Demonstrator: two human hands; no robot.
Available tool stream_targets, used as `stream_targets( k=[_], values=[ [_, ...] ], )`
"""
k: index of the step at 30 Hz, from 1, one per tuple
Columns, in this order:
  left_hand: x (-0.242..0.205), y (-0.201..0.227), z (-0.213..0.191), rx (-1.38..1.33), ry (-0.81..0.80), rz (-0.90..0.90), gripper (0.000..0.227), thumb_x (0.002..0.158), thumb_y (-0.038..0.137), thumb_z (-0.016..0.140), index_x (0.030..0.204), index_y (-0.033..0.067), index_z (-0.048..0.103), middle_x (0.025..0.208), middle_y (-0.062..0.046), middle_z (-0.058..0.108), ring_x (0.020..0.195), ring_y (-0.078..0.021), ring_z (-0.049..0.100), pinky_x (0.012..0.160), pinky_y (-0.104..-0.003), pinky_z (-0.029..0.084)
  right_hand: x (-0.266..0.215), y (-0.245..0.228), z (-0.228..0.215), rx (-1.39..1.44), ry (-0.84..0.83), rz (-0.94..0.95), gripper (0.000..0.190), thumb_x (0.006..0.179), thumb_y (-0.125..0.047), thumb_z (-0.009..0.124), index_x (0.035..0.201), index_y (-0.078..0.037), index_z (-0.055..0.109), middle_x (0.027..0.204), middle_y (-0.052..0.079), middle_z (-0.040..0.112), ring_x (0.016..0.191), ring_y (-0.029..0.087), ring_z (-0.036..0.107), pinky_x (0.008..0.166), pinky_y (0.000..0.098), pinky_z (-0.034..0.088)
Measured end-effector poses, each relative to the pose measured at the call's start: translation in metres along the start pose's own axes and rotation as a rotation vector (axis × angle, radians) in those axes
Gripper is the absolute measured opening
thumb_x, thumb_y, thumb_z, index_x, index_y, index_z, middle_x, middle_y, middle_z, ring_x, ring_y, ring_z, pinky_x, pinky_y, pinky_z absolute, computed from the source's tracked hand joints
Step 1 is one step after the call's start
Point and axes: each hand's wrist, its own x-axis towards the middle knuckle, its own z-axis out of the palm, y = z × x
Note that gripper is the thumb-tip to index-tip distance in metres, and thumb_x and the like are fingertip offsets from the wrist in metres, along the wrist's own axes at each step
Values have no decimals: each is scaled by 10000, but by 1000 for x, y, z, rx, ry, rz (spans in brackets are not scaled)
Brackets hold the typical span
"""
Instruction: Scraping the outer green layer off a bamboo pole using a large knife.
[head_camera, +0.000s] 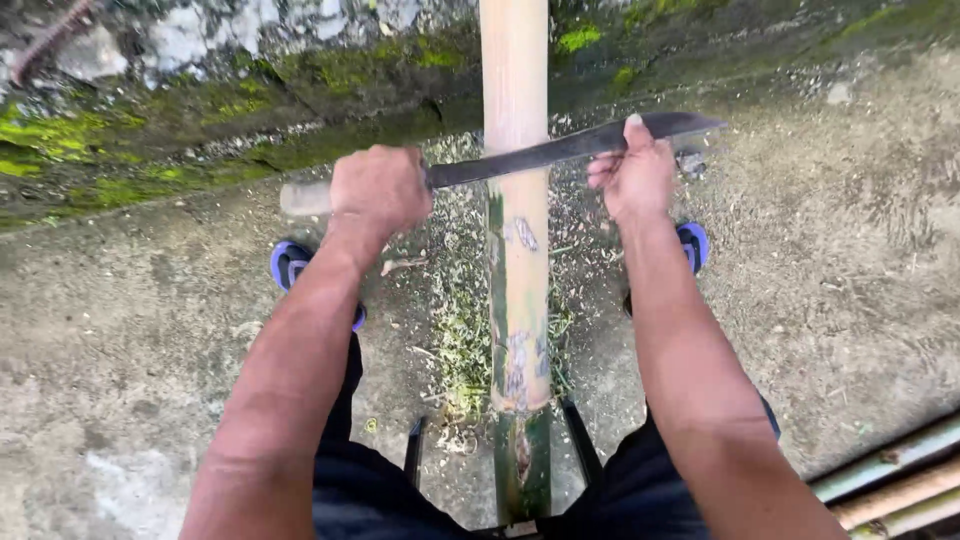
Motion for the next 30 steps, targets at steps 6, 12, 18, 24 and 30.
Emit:
stream_targets(
  k=[6,12,18,24,30],
  values=[
    [-37,11,10,112,-69,3,288,946,293,583,1175,133,650,984,-144,752,898,-291,747,830,-460,574,-51,35,-29,170,-35,82,219,1096,-198,483,1009,-10,554,733,90,630,482,162,588,380,321,500],
    [5,23,-34,160,37,-28,240,988,239,555,1100,130,737,1010,-127,764,915,-282,755,830,-434,594,25,24,-10,221,-30,150,251,1120,-216,543,972,-13,536,713,86,617,500,158,594,422,304,505],
    [-54,50,-32,230,-240,-116,246,1002,270,548,1134,106,676,910,-121,792,817,-228,797,760,-409,620,-62,35,-24,217,125,364,197,1040,-239,529,934,-78,569,659,51,641,460,147,550,388,299,449],
    [-2,51,-42,198,-91,-103,212,996,203,582,1044,100,761,901,-106,750,810,-228,750,759,-400,600,35,45,-33,301,-71,211,262,1092,-246,561,928,-40,564,669,55,626,461,126,550,364,280,440],
    [-53,75,-46,228,-129,-53,240,970,278,617,1065,74,699,871,-79,759,782,-221,757,693,-407,602,-14,61,-37,223,120,449,171,1039,-217,558,984,-62,604,707,64,667,473,136,571,375,271,438]
  ],
)
